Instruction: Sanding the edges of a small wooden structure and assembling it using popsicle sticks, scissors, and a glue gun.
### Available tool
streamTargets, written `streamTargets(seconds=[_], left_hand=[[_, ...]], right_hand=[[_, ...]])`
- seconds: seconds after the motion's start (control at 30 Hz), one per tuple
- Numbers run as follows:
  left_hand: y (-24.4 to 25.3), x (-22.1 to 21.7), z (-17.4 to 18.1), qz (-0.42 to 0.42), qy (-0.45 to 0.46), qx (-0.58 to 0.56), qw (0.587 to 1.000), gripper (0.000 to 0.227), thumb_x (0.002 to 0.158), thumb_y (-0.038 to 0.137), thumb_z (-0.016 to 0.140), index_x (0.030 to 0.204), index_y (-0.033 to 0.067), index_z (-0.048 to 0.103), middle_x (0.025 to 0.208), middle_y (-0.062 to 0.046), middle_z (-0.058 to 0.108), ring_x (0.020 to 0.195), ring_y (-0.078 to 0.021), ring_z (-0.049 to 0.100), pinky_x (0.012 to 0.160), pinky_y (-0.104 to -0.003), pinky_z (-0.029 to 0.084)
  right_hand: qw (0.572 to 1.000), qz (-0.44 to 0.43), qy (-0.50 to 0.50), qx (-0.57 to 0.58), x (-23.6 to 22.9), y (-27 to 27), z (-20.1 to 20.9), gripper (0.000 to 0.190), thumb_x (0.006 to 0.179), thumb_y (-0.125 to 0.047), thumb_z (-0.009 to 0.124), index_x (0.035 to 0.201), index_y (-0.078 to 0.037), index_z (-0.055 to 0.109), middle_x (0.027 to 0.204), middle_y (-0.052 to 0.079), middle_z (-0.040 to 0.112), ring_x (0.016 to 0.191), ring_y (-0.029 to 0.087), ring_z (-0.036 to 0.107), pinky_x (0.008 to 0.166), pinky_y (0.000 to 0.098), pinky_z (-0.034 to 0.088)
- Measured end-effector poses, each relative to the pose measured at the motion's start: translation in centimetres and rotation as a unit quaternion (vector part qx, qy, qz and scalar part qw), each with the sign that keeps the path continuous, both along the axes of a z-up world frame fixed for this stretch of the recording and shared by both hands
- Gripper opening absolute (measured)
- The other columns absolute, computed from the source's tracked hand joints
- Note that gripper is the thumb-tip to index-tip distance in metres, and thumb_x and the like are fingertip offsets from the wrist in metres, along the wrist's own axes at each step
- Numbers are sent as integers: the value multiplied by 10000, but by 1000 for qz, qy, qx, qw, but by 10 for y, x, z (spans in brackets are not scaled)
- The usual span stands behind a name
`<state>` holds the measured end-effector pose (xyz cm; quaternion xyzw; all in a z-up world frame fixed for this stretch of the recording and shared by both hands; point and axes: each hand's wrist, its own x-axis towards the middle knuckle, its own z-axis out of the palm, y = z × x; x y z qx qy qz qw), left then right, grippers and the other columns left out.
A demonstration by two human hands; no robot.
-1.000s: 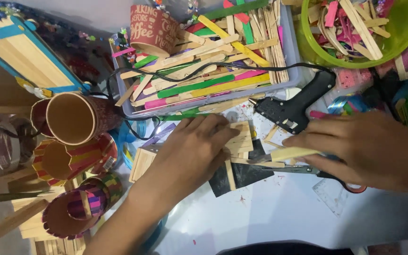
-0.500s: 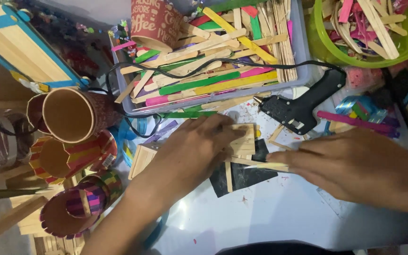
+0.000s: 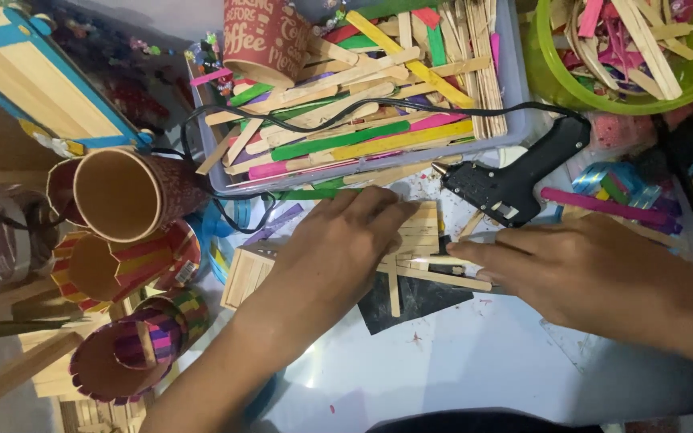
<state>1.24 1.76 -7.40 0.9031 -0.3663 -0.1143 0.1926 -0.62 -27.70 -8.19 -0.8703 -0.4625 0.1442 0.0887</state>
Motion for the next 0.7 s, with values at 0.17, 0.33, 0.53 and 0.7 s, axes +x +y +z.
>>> streamTargets(seconds=[0.17,0.33,0.53,0.7], left_hand=[[-1,-1,0,8,-14,-5,1000,421,939,62,613,1360,71,615,1224,-142,626,995,-383,635,815,-468,511],[-2,2,1,22,-11,-10,1000,377,937,108,661,1314,91,643,1175,-120,647,959,-372,660,777,-464,520],[-1,7,2,-5,20,-6,1000,423,956,143,627,1379,115,618,1233,-109,662,1106,-332,634,921,-466,490],[-2,5,-2,6,-2,0,1000,410,941,172,654,1346,104,640,1216,-112,675,1059,-349,645,862,-466,507]], right_hand=[[1000,17,3,24,4,-7,0,505,877,-320,730,1356,-176,657,1121,-7,762,860,111,744,467,408,591],[999,5,11,49,2,-3,-2,499,903,-222,681,1398,-174,643,1079,43,757,543,165,743,385,409,622],[998,-5,30,49,0,-2,-2,541,924,-243,670,1450,-151,584,1016,36,769,632,178,750,391,424,601],[1000,-17,-21,1,-6,4,-2,486,921,-251,657,1405,-212,626,932,-36,755,612,142,723,302,418,527]])
